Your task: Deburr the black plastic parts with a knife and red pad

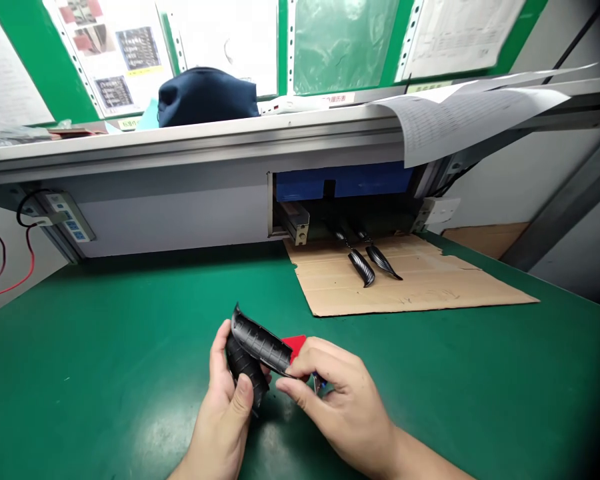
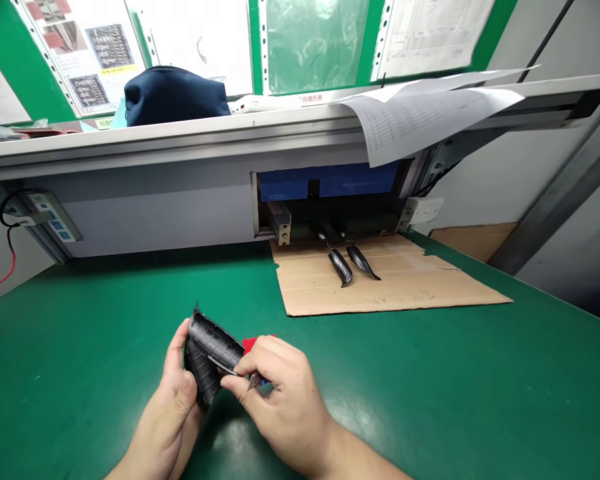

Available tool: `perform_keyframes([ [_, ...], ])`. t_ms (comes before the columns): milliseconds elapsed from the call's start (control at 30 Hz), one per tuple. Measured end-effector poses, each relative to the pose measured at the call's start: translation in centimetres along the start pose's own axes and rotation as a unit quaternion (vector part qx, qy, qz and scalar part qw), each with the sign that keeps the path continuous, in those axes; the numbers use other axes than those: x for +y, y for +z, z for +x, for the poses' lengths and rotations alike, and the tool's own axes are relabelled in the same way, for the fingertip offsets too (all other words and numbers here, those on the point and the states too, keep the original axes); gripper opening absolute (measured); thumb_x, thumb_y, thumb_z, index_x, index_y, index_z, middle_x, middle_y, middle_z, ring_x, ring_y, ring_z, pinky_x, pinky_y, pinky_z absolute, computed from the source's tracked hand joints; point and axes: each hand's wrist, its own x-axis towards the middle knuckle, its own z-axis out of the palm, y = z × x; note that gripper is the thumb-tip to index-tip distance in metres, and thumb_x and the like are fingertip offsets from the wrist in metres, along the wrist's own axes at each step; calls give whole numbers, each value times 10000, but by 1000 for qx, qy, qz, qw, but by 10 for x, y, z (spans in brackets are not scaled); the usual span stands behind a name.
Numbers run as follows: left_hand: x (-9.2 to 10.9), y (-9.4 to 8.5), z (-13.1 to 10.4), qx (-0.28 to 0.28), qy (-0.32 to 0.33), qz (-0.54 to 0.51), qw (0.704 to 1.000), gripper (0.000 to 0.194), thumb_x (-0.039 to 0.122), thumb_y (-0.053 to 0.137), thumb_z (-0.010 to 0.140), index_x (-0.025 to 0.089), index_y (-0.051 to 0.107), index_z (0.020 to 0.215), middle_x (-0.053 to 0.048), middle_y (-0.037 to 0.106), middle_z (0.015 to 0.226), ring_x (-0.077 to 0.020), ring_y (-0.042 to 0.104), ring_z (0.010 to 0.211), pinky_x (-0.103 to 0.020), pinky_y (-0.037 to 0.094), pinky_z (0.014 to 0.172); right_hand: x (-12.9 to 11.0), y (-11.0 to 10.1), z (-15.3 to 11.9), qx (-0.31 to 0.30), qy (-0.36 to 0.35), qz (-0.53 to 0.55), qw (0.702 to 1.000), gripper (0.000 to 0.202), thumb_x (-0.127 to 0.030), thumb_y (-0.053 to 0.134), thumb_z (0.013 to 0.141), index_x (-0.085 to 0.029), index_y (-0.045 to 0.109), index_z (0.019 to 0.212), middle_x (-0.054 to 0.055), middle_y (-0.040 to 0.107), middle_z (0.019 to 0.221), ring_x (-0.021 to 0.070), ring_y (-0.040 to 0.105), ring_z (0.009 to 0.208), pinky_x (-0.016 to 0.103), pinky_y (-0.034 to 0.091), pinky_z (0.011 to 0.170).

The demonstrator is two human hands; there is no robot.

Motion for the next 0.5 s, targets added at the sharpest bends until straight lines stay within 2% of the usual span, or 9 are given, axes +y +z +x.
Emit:
perform_keyframes([
  [100,-1,5,-3,39,-24,-58,997,853,549,631,803,478,54,1427,-21,490,1343,-210,447,1279,-381,341,1089,-4,16,-6,-29,56,-8,998,128,-229,663,824,-195,590,725,-11,571,691,126,520,648,248,391,599],
  [167,-4,6,-5,64,-41,-70,995,883,576,633,789,498,19,1419,-23,493,1328,-214,437,1291,-406,332,1096,-2,26,-10,-63,56,-55,995,131,-206,725,757,-209,610,818,-7,589,751,146,534,678,261,401,608],
  [233,-10,3,-4,58,-44,-77,994,938,604,634,771,496,-41,1413,-37,482,1340,-227,421,1306,-440,326,1098,1,31,-12,-80,35,-104,991,202,-189,730,743,-225,614,904,1,607,795,168,545,705,279,412,617],
  [300,-12,-1,0,35,-32,-49,998,910,590,587,814,478,-89,1413,-48,431,1393,-217,397,1325,-452,292,1118,6,30,-11,-85,9,-134,987,148,-189,656,807,-238,610,939,3,612,794,174,549,701,291,426,617],
  [367,-5,-6,7,43,21,61,997,802,537,496,890,459,-102,1420,-50,318,1473,-199,347,1353,-458,247,1139,11,23,-10,-87,-12,-149,985,106,-205,574,870,-247,606,961,2,613,786,170,558,691,296,450,623],
  [400,3,-8,11,69,62,154,984,751,499,469,914,444,-72,1432,-49,235,1515,-198,297,1378,-462,220,1149,13,19,-10,-85,-29,-158,983,103,-226,554,889,-249,603,976,5,618,793,169,568,695,298,463,629],
  [433,15,-9,14,104,113,266,952,709,464,471,921,420,-1,1447,-48,155,1544,-207,234,1404,-464,193,1156,15,14,-10,-81,-51,-169,981,105,-251,546,900,-249,601,989,10,627,810,169,580,705,300,476,635],
  [467,30,-9,15,133,166,384,898,664,431,492,914,385,108,1453,-46,104,1559,-224,173,1422,-467,169,1161,17,10,-11,-78,-80,-182,977,118,-274,548,903,-248,600,1006,18,641,844,174,597,733,303,490,650],
  [500,47,-7,14,135,212,494,832,599,400,520,900,341,249,1430,-48,105,1564,-241,140,1428,-463,156,1164,21,6,-13,-75,-115,-195,971,145,-297,557,900,-249,601,1030,27,655,886,182,614,768,309,502,667],
])
